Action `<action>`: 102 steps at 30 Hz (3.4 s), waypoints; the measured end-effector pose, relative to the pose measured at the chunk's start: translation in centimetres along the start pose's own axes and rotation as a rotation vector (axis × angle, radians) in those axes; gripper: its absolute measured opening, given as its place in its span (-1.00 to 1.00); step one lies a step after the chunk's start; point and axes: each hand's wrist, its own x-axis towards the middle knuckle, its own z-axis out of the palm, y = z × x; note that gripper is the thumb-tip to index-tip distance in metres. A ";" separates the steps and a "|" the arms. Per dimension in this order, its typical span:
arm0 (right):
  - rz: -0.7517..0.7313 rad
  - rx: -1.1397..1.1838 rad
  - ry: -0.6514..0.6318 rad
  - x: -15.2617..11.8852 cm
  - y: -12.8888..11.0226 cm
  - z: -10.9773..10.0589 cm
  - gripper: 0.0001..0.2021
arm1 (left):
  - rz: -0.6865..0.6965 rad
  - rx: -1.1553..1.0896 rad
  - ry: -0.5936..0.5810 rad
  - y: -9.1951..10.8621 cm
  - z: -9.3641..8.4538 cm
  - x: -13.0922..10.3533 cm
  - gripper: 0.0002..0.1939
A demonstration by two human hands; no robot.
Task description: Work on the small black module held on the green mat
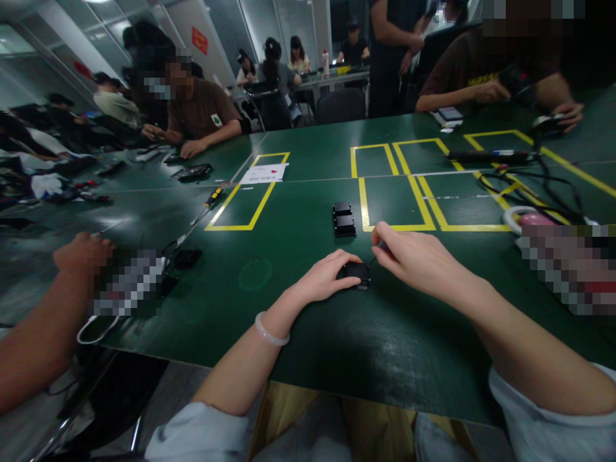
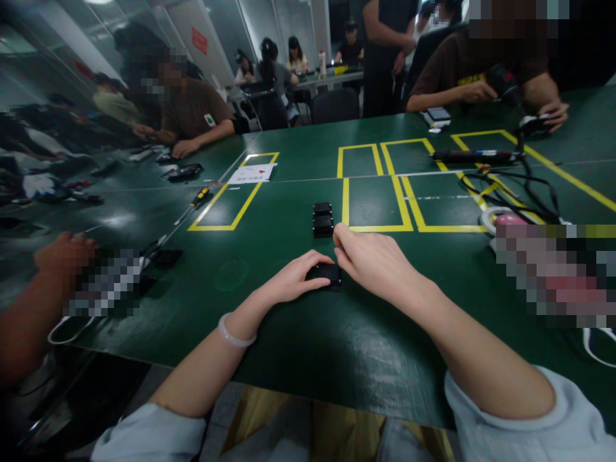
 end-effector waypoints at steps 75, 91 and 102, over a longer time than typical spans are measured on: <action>0.047 0.000 0.023 0.2 -0.1 0.0 -0.82 | -0.001 0.004 0.007 -0.1 0.1 0.0 -0.66; 0.048 0.024 0.014 0.2 0.0 0.0 -0.80 | -0.017 -0.012 -0.001 0.1 0.0 0.0 -0.66; 0.055 0.018 0.032 0.2 0.1 0.2 -0.81 | -0.011 -0.016 0.007 0.0 0.1 0.0 -0.66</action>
